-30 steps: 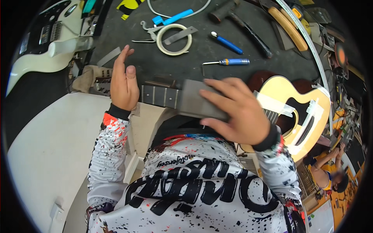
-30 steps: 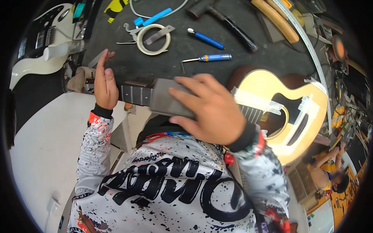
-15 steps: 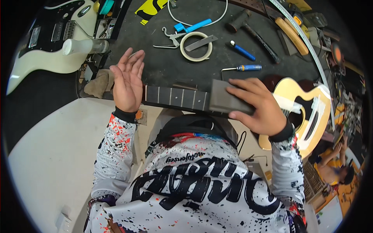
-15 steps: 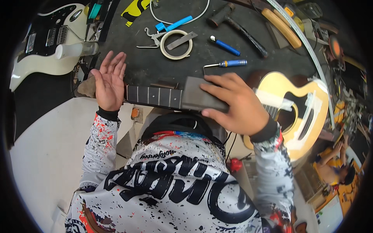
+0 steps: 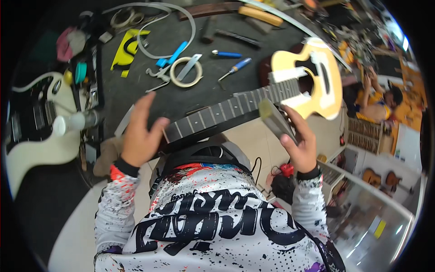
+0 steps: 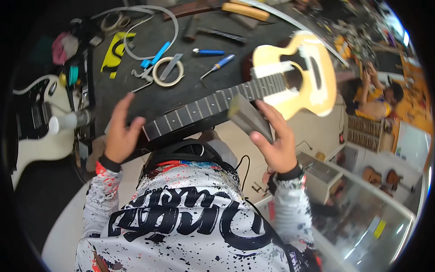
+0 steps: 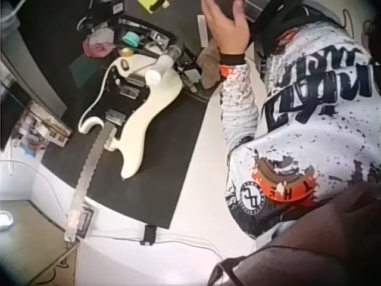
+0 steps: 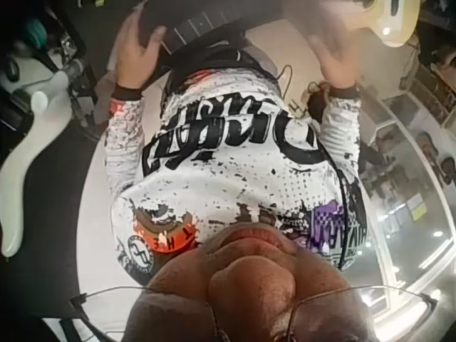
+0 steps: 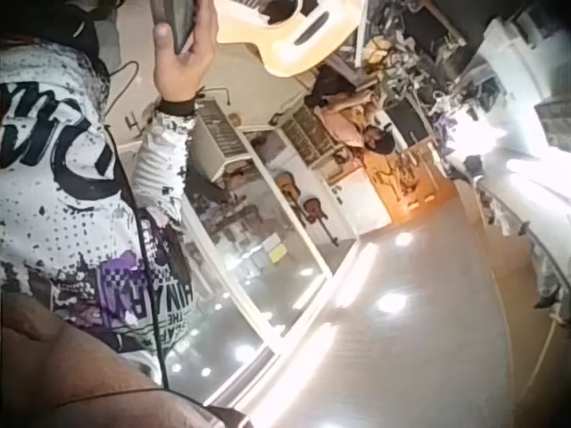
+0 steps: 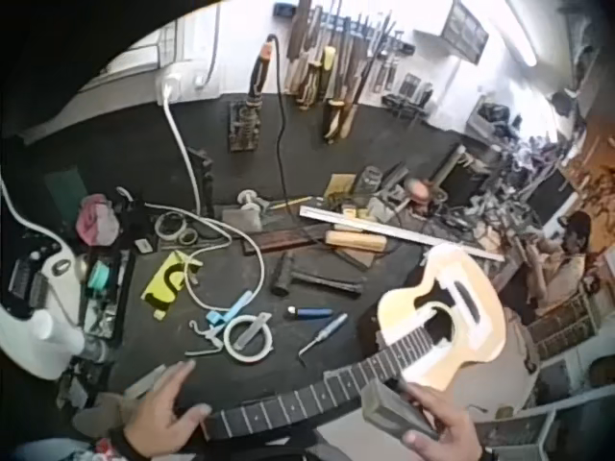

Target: The person sands the frets of an acoustic guitar neck using a sanding block, checks the frets with a metal gauge, and sands the fretboard again with the sanding block.

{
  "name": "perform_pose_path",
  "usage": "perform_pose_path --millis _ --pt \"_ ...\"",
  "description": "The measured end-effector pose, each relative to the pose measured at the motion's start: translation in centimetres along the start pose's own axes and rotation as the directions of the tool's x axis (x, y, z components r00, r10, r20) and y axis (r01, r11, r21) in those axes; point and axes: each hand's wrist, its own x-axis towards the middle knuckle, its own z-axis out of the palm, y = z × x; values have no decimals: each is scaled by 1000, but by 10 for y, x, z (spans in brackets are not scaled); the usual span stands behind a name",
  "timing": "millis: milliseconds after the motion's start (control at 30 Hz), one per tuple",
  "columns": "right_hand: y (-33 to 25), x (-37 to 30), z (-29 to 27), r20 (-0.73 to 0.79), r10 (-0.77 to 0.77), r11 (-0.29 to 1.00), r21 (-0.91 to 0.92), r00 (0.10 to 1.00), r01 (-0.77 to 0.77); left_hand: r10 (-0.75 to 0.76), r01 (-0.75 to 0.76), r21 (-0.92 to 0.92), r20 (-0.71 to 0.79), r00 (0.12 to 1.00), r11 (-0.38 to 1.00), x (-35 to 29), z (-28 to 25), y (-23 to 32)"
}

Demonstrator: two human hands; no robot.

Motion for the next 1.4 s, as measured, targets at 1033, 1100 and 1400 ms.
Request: perform_pose_path --millis 1033,1100,1400 --pt "138 -179 -61 -501 328 833 554 801 5 117 -145 207 140 983 967 70 137 116" --pt "137 -156 -66 -509 251 908 418 824 -18 116 -140 213 121 986 967 52 115 101" --pt "116 -18 -64 -582 16 963 228 813 144 40 -52 259 54 998 965 -8 52 57"
